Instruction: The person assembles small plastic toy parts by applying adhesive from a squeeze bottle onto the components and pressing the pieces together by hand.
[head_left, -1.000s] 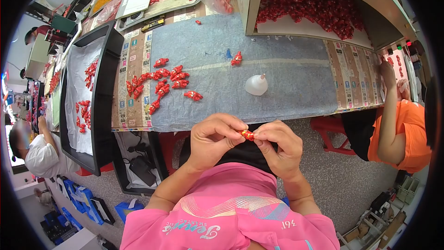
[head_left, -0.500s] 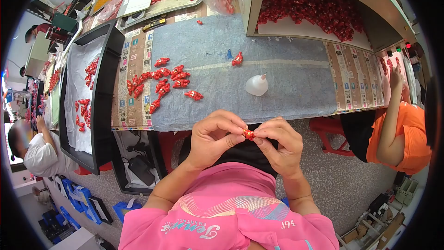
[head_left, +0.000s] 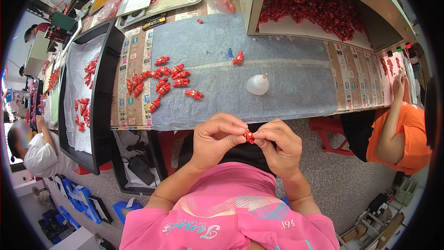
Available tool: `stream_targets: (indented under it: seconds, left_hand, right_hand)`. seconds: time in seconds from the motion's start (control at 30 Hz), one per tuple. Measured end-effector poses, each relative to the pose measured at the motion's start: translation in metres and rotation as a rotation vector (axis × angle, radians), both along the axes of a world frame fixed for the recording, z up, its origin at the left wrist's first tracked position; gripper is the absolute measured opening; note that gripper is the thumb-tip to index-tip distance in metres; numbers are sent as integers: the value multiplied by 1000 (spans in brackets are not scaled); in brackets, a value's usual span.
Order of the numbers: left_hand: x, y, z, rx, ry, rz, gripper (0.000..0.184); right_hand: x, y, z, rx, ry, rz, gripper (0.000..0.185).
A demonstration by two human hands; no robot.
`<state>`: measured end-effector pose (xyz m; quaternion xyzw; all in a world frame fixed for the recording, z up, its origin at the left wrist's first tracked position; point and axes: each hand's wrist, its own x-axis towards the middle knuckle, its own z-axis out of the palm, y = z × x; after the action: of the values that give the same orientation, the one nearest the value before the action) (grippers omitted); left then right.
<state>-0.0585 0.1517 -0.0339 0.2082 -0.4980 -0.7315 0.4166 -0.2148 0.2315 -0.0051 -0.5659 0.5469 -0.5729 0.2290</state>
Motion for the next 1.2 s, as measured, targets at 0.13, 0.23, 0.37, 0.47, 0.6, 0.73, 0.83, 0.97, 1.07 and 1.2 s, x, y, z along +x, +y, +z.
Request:
stream_targets:
  seconds: [0.13, 0.23, 0.37, 0.47, 0.6, 0.73, 0.83, 0.97, 1.07, 1.2]
  left_hand:
    - [0, 1, 1, 51, 5, 8, 18]
    - [-2, 2, 3, 80, 11, 8, 17]
    - [-1, -1, 5, 212, 54, -81, 17]
    - [-3, -2, 11, 364, 89, -159, 20]
    - [-2, -1, 7, 423, 116, -186, 22]
    - [-3, 0, 5, 303, 72, -131, 22]
    - [-2, 1, 5, 252, 55, -93, 21]
    - [-2, 2, 0, 182, 43, -57, 20]
    - [-1, 2, 2, 226, 37, -71, 20]
    - [-1, 0, 4, 208, 32, -67, 19]
  right_hand:
    - [1, 0, -1, 4, 3, -8, 12]
    - [0, -1, 1, 33, 11, -11, 12]
    - [-3, -2, 3, 67, -26, 8, 14]
    - [-5, 0, 3, 68, -81, 5, 15]
    - [-7, 0, 1, 81, -109, 15, 15]
    - [-5, 0, 1, 72, -95, 0, 13]
    - [-3, -1, 3, 31, -78, -7, 12]
    - [-3, -3, 4, 18, -73, -3, 12]
    - [-3, -3, 4, 11, -62, 2, 12]
    - [-4, -3, 4, 43, -55, 7, 12]
